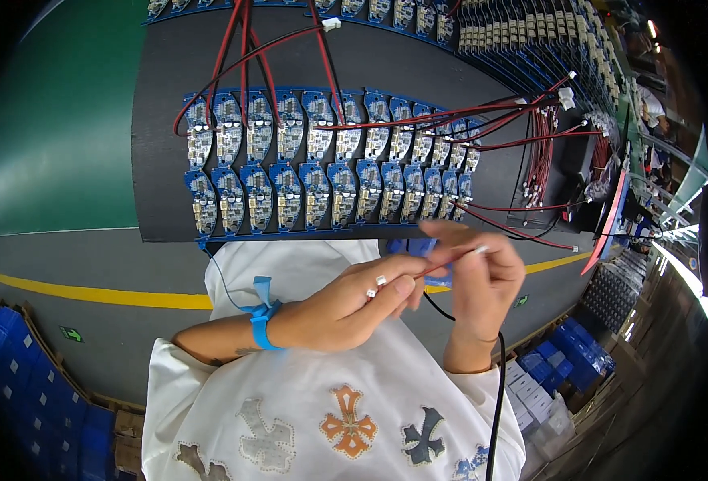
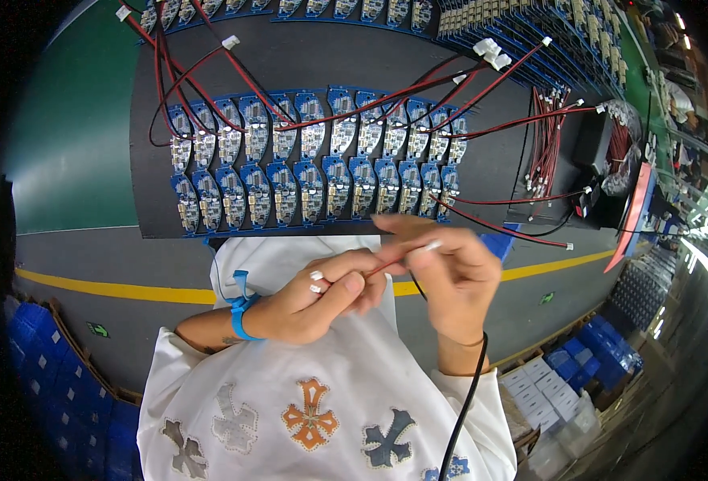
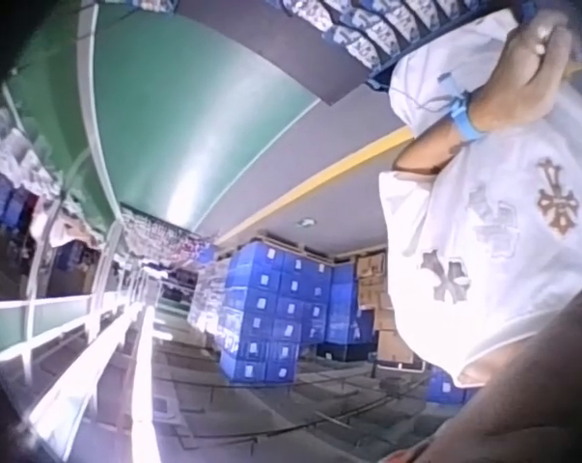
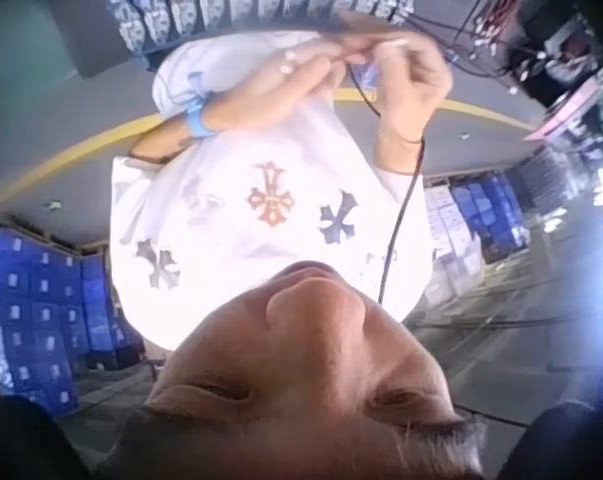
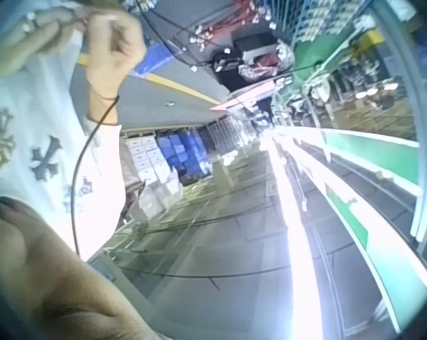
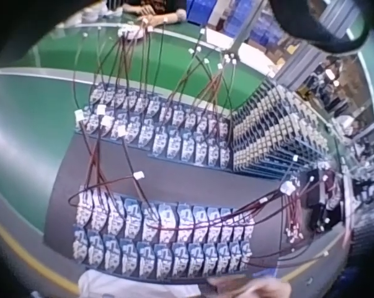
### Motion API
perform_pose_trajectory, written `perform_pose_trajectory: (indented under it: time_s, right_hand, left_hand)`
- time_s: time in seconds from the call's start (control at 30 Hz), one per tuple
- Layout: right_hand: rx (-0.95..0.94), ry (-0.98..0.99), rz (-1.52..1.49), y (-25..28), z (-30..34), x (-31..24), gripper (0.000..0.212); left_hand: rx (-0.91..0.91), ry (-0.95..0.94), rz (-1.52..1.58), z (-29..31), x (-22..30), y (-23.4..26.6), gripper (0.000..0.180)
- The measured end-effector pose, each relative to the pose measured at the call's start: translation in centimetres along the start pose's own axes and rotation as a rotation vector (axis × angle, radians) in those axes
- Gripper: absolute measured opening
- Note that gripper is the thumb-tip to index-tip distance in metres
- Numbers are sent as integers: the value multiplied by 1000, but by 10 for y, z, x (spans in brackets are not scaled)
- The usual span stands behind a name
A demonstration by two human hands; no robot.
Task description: The person connects wire harnesses to small electronic circuit boards by hand, attaching the connectors on the harnesses to the circuit boards.
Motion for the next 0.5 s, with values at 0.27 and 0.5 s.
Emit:
perform_pose_trajectory:
  time_s: [0.27, 0.5]
  right_hand:
    - [-57, 66, 791, 0, -5, -22, 16]
    - [357, 248, -55, 1, 0, -29, 15]
  left_hand:
    - [348, -103, -121, 0, 15, 2, 26]
    - [441, -146, 244, 3, 5, 9, 26]
Point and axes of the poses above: each hand's wrist, its own z-axis away from the middle knuckle, its own y-axis out of the back of the hand, x = y × z, the point moved 1 cm from there along -z, towards the middle knuckle, and after that the axes turned 13 degrees about -x, right-handed, at the moved point
